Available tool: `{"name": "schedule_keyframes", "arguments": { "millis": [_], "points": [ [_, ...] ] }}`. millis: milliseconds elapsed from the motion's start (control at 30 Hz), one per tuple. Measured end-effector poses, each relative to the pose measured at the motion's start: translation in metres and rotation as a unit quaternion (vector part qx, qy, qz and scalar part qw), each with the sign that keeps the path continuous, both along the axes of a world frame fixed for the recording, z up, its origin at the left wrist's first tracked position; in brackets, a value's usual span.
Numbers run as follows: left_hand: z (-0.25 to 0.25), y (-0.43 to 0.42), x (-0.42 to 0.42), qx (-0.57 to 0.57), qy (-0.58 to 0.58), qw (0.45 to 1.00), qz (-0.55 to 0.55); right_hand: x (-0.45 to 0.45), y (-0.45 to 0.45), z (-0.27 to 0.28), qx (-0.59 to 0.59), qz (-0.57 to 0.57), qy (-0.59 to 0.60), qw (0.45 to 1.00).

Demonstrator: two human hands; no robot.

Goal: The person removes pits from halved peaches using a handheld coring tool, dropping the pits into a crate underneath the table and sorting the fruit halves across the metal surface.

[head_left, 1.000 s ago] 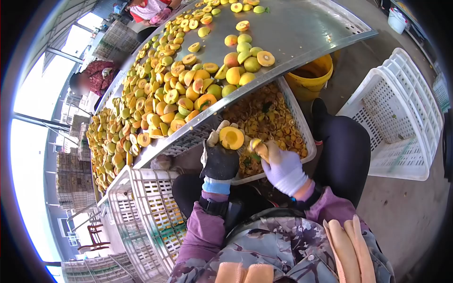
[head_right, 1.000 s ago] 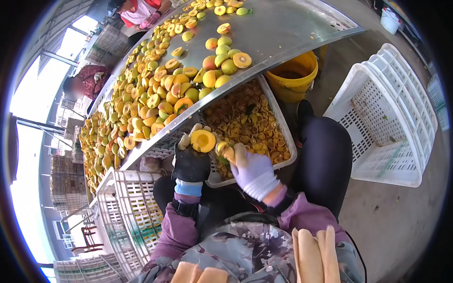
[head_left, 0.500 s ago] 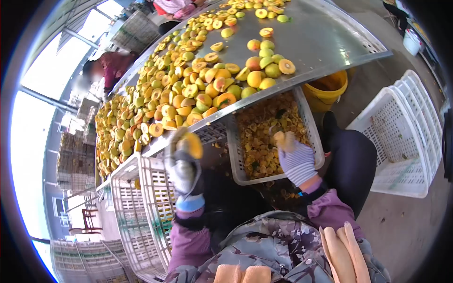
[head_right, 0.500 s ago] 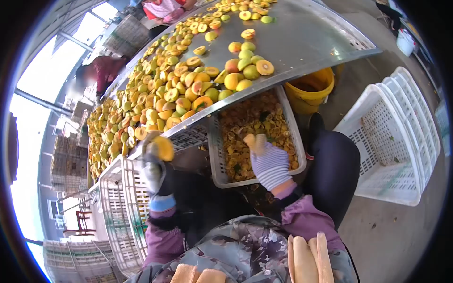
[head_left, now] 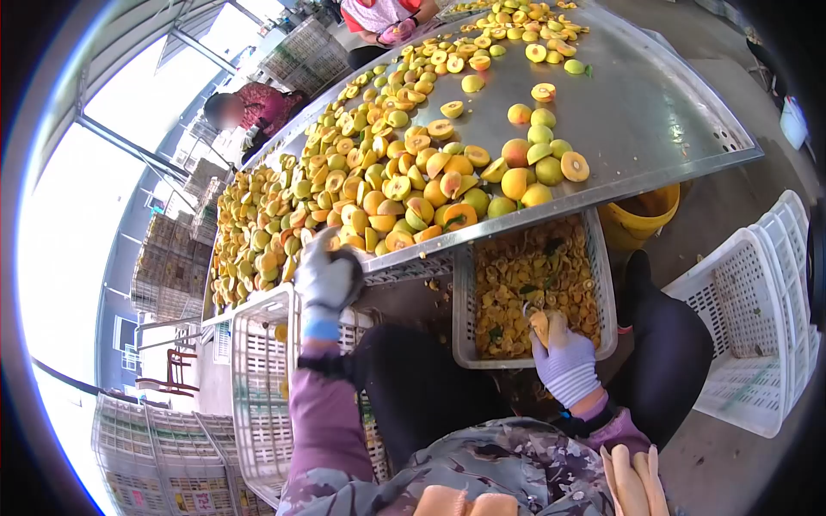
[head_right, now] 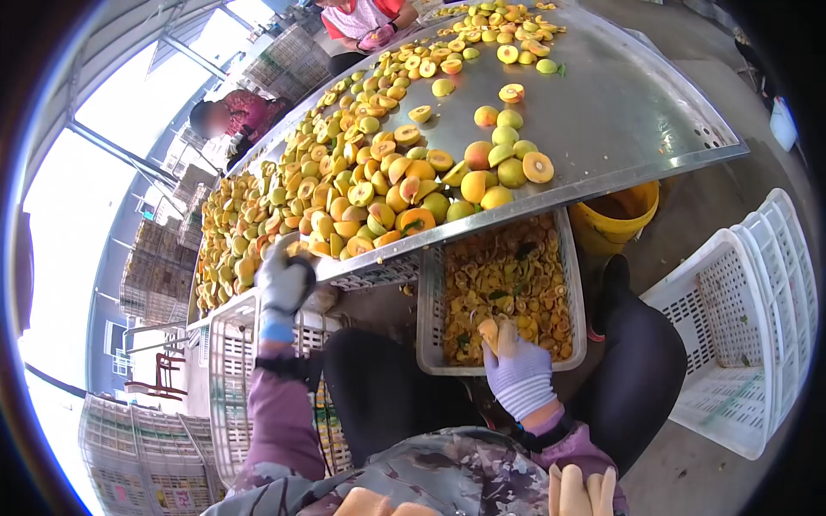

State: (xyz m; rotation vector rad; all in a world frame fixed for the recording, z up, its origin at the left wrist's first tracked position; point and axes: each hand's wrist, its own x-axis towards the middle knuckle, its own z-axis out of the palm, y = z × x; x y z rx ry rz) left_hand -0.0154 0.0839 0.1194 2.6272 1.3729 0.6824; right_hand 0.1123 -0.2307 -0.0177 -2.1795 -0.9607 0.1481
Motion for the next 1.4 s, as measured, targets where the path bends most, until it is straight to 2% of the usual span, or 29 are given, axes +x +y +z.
{"name": "schedule_keyframes", "arguments": {
  "millis": [67,100,167,233,267,300,333,367,400,433,467,500,533,567,633,667,700,733,800,833,867,967,1000,1033,1100,1167,1400],
  "points": [
    [-0.045,0.038,0.036,-0.023,0.048,0.994,-0.095,0.003,-0.002,0.005,0.002,0.003,0.028,1.0],
    [-0.05,0.036,0.055,-0.115,0.073,0.988,-0.079,0.004,-0.002,0.007,0.002,-0.001,0.029,1.0],
    [-0.085,0.067,0.07,-0.097,0.208,0.965,-0.129,0.006,-0.002,0.009,0.023,-0.005,0.025,0.999],
    [-0.082,0.073,0.073,-0.148,0.217,0.958,-0.115,0.006,0.0,0.008,0.025,-0.01,0.03,0.999],
    [-0.099,0.086,0.063,-0.085,0.192,0.969,-0.13,0.004,0.001,0.007,0.028,-0.007,0.033,0.999],
    [-0.093,0.076,0.057,-0.085,0.194,0.969,-0.13,0.003,0.002,0.007,0.028,-0.006,0.036,0.999],
    [-0.08,0.061,0.053,-0.174,0.033,0.98,-0.093,0.001,0.003,0.006,0.034,-0.007,0.046,0.998],
    [-0.074,0.049,0.046,-0.256,-0.13,0.956,-0.053,-0.001,0.005,0.006,0.039,-0.007,0.055,0.998],
    [-0.08,0.046,0.033,-0.371,-0.23,0.896,-0.078,-0.004,0.006,0.008,0.038,-0.003,0.056,0.998],
    [-0.087,0.041,0.018,-0.475,-0.324,0.812,-0.1,-0.006,0.008,0.012,0.086,0.011,0.097,0.992],
    [-0.082,0.016,0.017,-0.468,-0.321,0.815,-0.119,-0.009,0.011,0.016,0.132,0.023,0.138,0.981],
    [-0.078,-0.01,0.017,-0.46,-0.318,0.818,-0.137,-0.013,0.013,0.018,0.128,0.023,0.14,0.981],
    [-0.071,-0.034,0.019,-0.504,-0.359,0.77,-0.153,-0.017,0.015,0.02,0.126,0.049,0.148,0.98],
    [-0.071,-0.053,0.018,-0.547,-0.398,0.716,-0.17,-0.021,0.015,0.021,0.123,0.072,0.154,0.978],
    [-0.093,-0.075,0.014,-0.665,-0.473,0.555,-0.162,-0.03,0.017,0.017,0.102,0.07,0.148,0.981],
    [-0.107,-0.079,0.011,-0.471,-0.207,0.806,-0.292,-0.033,0.017,0.017,0.119,0.078,0.148,0.979],
    [-0.114,-0.086,0.011,-0.144,0.029,0.929,-0.341,-0.036,0.018,0.017,0.135,0.086,0.148,0.976],
    [-0.122,-0.098,0.009,-0.136,0.049,0.951,-0.274,-0.039,0.019,0.012,0.151,0.075,0.108,0.98],
    [-0.129,-0.119,0.013,-0.244,-0.046,0.935,-0.254,-0.04,0.018,0.008,0.143,0.065,0.091,0.983],
    [-0.129,-0.131,0.017,-0.292,-0.096,0.92,-0.242,-0.039,0.017,0.008,0.143,0.063,0.075,0.985],
    [-0.136,-0.136,0.019,-0.476,-0.25,0.796,-0.278,-0.038,0.014,0.012,0.124,0.059,0.055,0.989],
    [-0.104,-0.164,0.028,-0.545,-0.274,0.744,-0.272,-0.035,0.01,0.018,0.064,0.043,0.096,0.992],
    [-0.106,-0.165,0.029,-0.648,-0.371,0.621,-0.239,-0.036,0.01,0.013,0.075,0.04,0.076,0.993],
    [-0.106,-0.166,0.03,-0.728,-0.453,0.475,-0.197,-0.036,0.009,0.011,0.074,0.038,0.075,0.994],
    [-0.103,-0.166,0.031,-0.727,-0.44,0.488,-0.201,-0.037,0.008,0.009,0.054,0.045,0.067,0.995],
    [-0.101,-0.162,0.029,-0.762,-0.431,0.408,-0.258,-0.037,0.007,0.012,0.046,0.046,0.06,0.996],
    [-0.106,-0.172,0.032,-0.751,-0.463,0.427,-0.198,-0.038,0.009,0.005,0.075,0.044,0.112,0.99]
  ]
}}
